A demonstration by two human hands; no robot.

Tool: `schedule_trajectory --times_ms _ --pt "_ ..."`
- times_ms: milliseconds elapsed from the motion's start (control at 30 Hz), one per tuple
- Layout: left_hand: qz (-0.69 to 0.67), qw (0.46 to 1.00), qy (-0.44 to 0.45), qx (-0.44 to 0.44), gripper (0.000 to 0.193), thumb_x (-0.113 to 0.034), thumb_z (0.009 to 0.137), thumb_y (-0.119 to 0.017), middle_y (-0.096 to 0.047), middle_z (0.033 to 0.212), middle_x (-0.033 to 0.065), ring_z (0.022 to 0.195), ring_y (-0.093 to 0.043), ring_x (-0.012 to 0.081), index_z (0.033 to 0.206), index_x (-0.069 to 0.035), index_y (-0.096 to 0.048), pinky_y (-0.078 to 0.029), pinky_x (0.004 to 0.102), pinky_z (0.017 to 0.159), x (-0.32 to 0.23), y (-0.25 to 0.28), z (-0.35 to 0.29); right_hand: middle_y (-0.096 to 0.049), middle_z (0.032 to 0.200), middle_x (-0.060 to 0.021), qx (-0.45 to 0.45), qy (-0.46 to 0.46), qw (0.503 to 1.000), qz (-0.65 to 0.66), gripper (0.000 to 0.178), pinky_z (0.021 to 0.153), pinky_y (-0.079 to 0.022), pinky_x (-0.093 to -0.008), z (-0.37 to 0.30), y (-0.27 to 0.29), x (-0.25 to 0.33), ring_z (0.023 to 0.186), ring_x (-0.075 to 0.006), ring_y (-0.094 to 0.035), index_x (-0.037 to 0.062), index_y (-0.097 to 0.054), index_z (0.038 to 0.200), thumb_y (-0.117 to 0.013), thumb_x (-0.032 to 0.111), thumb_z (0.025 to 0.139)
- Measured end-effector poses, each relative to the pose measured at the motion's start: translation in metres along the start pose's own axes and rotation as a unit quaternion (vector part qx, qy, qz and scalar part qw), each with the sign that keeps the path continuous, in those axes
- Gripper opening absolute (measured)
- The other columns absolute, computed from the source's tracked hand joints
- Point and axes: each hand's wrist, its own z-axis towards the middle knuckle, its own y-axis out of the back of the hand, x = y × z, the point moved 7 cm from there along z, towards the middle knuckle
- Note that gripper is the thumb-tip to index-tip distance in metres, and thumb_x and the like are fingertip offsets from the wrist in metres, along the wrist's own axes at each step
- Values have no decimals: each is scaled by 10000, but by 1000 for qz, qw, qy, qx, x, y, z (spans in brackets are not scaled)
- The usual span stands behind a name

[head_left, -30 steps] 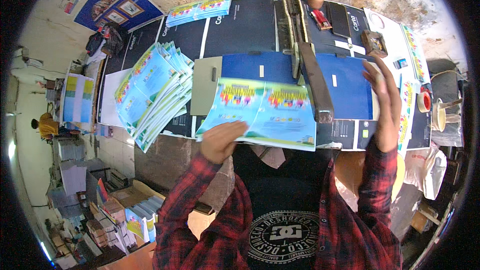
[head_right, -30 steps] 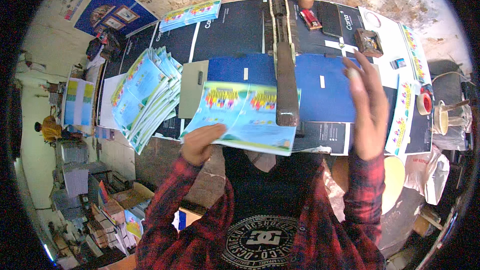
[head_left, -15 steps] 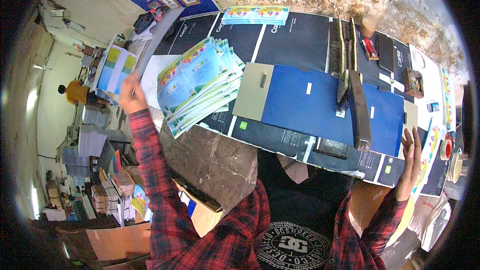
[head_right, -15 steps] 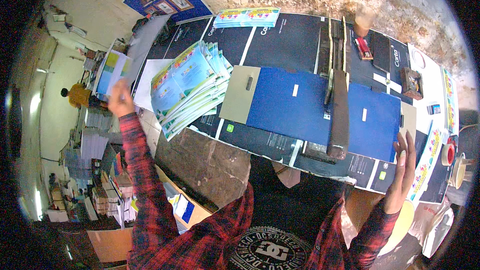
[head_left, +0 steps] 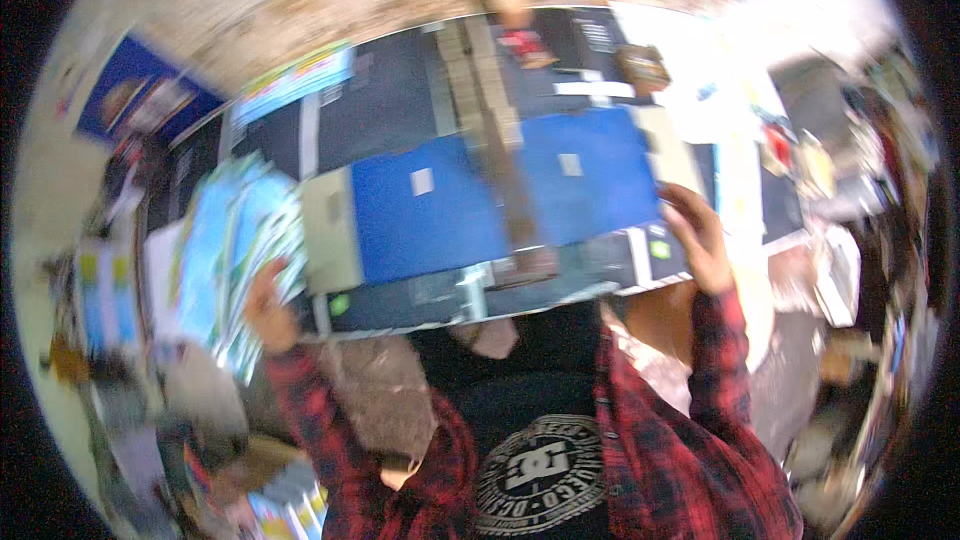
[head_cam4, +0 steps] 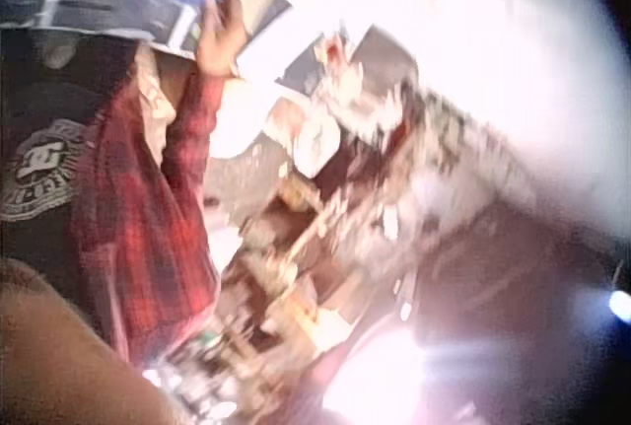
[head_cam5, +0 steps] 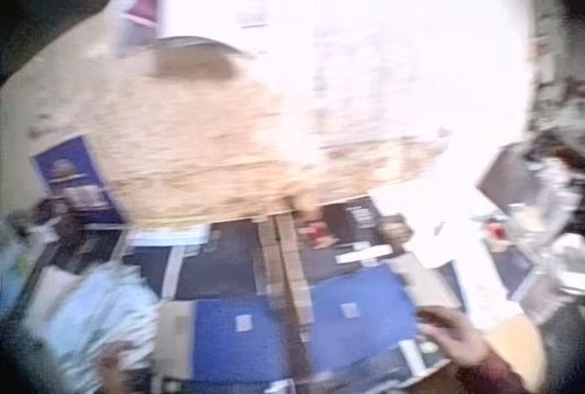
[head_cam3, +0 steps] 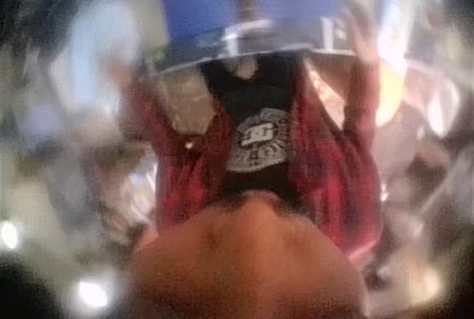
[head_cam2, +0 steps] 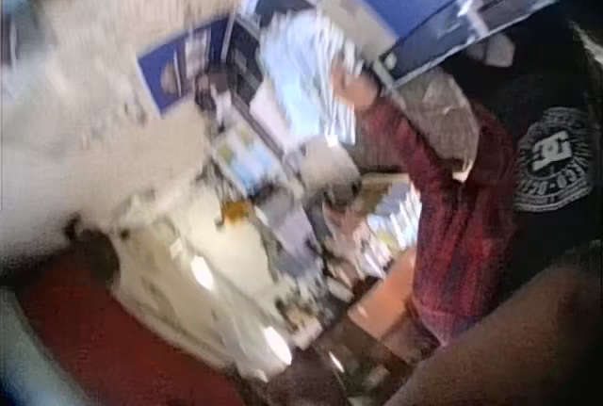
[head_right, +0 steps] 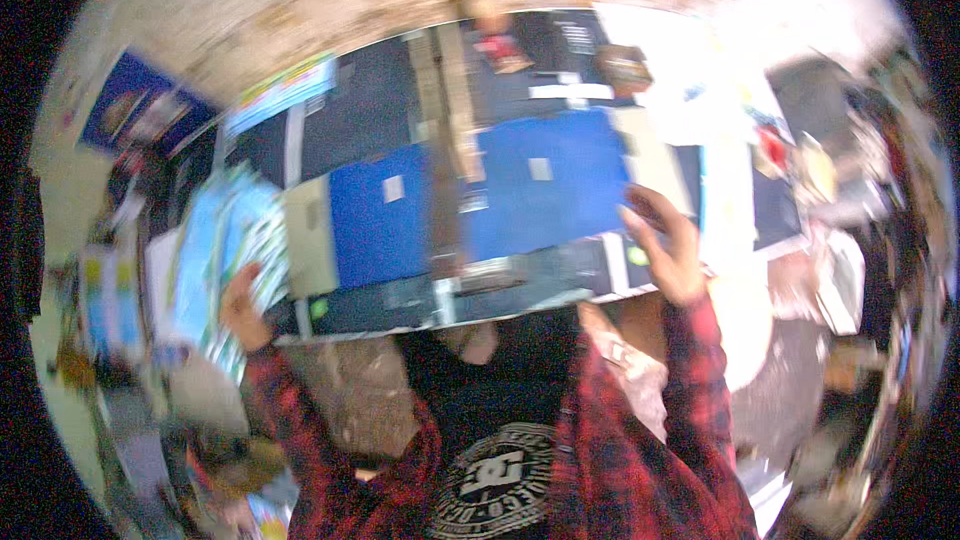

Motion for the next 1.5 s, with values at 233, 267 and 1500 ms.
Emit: schedule_trajectory --times_ms 233,267,1500 --pt "-546 783 -139 263 594 -500 986 -436 -618 1123 233 1058 -599 364 1203 33 -585 -455 513 962 -229 -34 -54 -738 916 -95 -219 -111 967 -67 268 768 -519 -288 38 155 -154 818 -129 -674 5 -709 1084 -618 181 903" --pt "-593 724 -137 324 615 -517 978 -434 -616 1129 240 1068 -593 374 1209 33 -584 -447 520 967 -255 -45 -63 -739 898 -95 -261 -125 953 -89 270 748 -521 -288 35 189 -188 790 -129 -676 16 -724 1058 -604 187 887" --pt "-725 542 -171 388 921 -768 838 -478 -545 1342 283 1279 -491 480 1350 -5 -539 -299 669 1068 -344 -70 -100 -484 1418 -177 -181 -507 789 -298 1330 1101 -334 -505 57 194 -209 1349 -327 -432 -31 -371 1398 -897 684 408"
